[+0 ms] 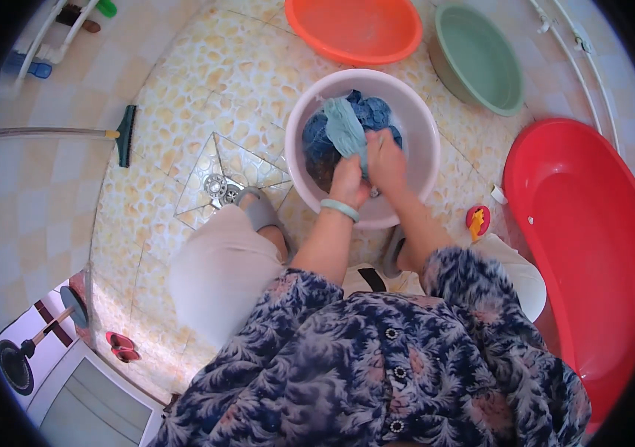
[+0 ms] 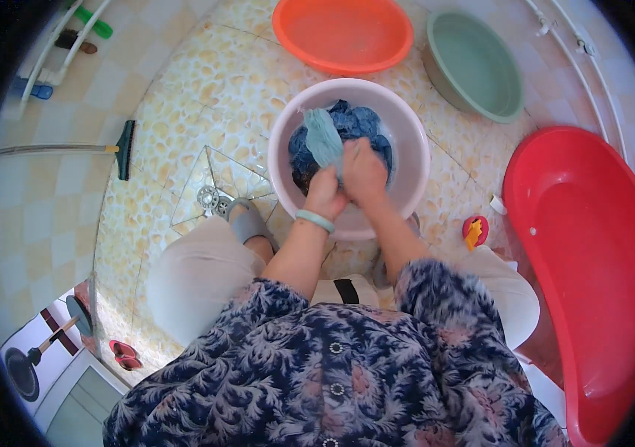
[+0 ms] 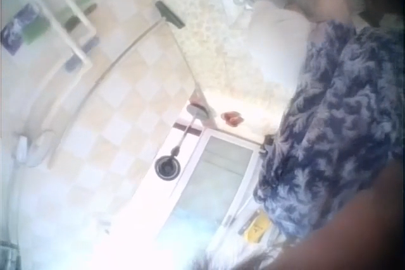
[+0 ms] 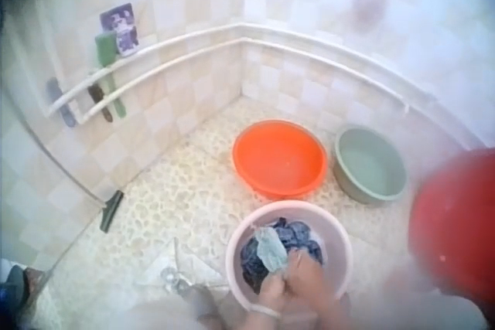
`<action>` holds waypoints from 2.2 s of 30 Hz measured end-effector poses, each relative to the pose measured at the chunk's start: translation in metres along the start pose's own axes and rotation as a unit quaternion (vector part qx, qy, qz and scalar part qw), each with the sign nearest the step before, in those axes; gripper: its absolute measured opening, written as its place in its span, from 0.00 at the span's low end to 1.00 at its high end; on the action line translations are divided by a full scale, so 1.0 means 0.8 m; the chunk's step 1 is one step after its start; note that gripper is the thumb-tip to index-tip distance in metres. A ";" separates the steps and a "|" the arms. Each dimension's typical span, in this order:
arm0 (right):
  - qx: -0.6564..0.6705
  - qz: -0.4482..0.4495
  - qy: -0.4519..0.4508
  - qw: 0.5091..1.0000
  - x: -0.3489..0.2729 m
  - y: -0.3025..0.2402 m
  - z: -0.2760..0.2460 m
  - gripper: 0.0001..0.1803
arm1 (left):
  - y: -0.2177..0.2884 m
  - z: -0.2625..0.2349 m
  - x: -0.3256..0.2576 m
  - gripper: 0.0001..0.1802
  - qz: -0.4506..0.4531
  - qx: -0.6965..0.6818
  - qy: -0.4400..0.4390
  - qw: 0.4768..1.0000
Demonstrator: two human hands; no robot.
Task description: The person washes clothes by hand in a basin, adding laundry powder from a container and scrubbing the garments in soapy water.
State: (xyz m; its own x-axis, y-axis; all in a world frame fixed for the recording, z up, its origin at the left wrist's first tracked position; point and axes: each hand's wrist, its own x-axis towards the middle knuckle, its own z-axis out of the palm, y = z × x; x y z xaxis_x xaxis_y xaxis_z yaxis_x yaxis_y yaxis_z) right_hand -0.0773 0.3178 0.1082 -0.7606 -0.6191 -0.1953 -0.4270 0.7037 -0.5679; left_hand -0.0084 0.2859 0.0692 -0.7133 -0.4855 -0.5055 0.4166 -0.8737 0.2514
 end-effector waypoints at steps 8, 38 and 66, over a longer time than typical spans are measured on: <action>0.171 -0.167 -0.076 0.968 -0.047 0.029 0.087 0.23 | 0.003 -0.109 0.035 0.15 0.064 0.088 0.063 0.992; 0.161 0.032 0.045 0.985 0.028 0.058 0.063 0.27 | -0.029 -0.023 0.019 0.14 0.154 0.342 -0.053 0.926; 0.150 0.007 -0.035 0.988 0.066 0.101 0.070 0.22 | -0.023 -0.035 0.032 0.17 0.039 0.063 0.031 0.997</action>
State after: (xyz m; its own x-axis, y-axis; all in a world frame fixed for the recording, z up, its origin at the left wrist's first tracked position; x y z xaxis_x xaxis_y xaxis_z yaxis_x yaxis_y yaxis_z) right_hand -0.1248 0.3226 0.0071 -0.7248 -0.6405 -0.2538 -0.2451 0.5840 -0.7738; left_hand -0.0184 0.2905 0.0282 -0.6435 -0.5527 -0.5295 0.3919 -0.8321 0.3923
